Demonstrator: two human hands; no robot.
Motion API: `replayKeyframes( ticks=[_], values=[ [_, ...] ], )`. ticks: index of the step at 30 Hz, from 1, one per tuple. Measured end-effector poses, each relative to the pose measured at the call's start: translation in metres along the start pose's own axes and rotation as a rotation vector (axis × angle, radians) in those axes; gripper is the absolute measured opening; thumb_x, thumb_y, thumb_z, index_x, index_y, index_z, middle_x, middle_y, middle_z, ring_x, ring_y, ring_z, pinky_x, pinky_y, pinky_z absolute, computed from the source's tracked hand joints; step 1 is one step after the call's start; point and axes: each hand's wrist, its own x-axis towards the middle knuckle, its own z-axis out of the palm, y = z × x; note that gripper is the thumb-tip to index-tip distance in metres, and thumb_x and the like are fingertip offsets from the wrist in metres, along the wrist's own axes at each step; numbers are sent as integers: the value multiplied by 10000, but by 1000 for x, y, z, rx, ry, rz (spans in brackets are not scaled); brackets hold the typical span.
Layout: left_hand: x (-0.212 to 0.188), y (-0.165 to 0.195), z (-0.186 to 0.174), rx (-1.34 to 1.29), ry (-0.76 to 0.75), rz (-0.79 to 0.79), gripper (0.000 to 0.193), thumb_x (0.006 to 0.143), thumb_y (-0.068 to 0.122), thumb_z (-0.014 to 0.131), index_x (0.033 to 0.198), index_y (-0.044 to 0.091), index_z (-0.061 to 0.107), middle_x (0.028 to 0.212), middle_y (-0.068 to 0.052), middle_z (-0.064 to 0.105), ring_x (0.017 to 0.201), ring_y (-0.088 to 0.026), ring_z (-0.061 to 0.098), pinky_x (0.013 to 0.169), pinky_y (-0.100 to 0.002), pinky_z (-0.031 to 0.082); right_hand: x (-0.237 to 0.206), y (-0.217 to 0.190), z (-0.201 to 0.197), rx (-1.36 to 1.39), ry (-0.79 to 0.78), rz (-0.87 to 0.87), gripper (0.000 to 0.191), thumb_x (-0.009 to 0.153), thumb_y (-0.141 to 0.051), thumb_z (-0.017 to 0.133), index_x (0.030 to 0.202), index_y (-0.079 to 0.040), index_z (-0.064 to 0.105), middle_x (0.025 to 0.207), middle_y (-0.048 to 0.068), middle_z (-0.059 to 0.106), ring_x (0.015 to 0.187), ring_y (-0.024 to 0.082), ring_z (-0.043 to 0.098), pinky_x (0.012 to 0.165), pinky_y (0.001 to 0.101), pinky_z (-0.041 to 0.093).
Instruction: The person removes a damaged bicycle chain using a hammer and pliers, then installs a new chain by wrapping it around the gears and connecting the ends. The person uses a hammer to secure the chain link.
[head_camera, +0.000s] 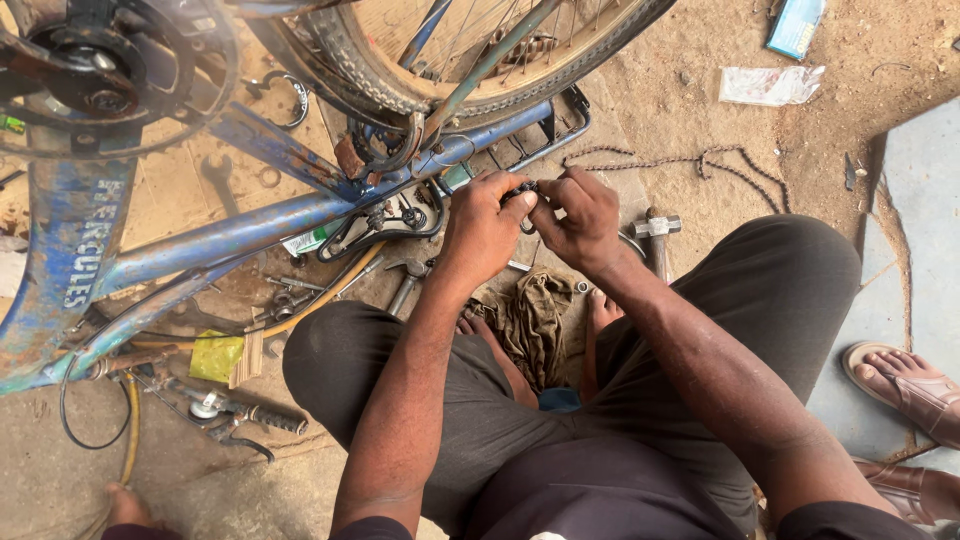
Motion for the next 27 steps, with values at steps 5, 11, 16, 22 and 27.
replayKeyframes(
  ticks=[5, 11, 16, 22, 27],
  values=[
    [0, 0, 0, -12, -32, -18, 256, 959, 166, 676, 1136, -16, 713, 1086, -159, 723, 925, -242, 744, 777, -362, 599, 1, -2, 0, 59, 43, 25, 184, 846, -2, 824, 886, -43, 650, 724, 40, 513, 614, 142, 515, 506, 334, 387],
    [0, -4, 2, -51, -27, 23, 244, 971, 161, 674, 1141, -11, 709, 1062, -149, 733, 928, -220, 742, 769, -355, 606, 0, 3, 0, 101, 42, 26, 170, 855, 4, 818, 897, -36, 659, 728, 37, 525, 623, 128, 521, 505, 325, 387],
    [1, -7, 0, -111, -46, 28, 238, 973, 159, 677, 1136, -10, 715, 1005, -137, 748, 888, -190, 738, 751, -342, 594, -1, 4, -1, 158, 45, 66, 193, 856, 15, 802, 882, -51, 622, 758, 34, 556, 629, 121, 519, 518, 320, 399],
    [2, -7, 3, -148, -37, -18, 235, 971, 165, 674, 1126, -5, 720, 980, -130, 757, 859, -174, 738, 738, -335, 594, 0, -1, 2, 82, 75, 47, 195, 832, 38, 783, 902, -45, 621, 740, 39, 520, 621, 142, 495, 522, 330, 387],
    [3, -7, 5, -183, -15, 10, 247, 976, 165, 671, 1149, -7, 713, 1014, -137, 760, 903, -173, 737, 777, -332, 594, -1, 3, 2, 49, 103, 1, 187, 837, 41, 792, 917, -38, 642, 737, 46, 519, 616, 144, 510, 508, 322, 391]
  ],
)
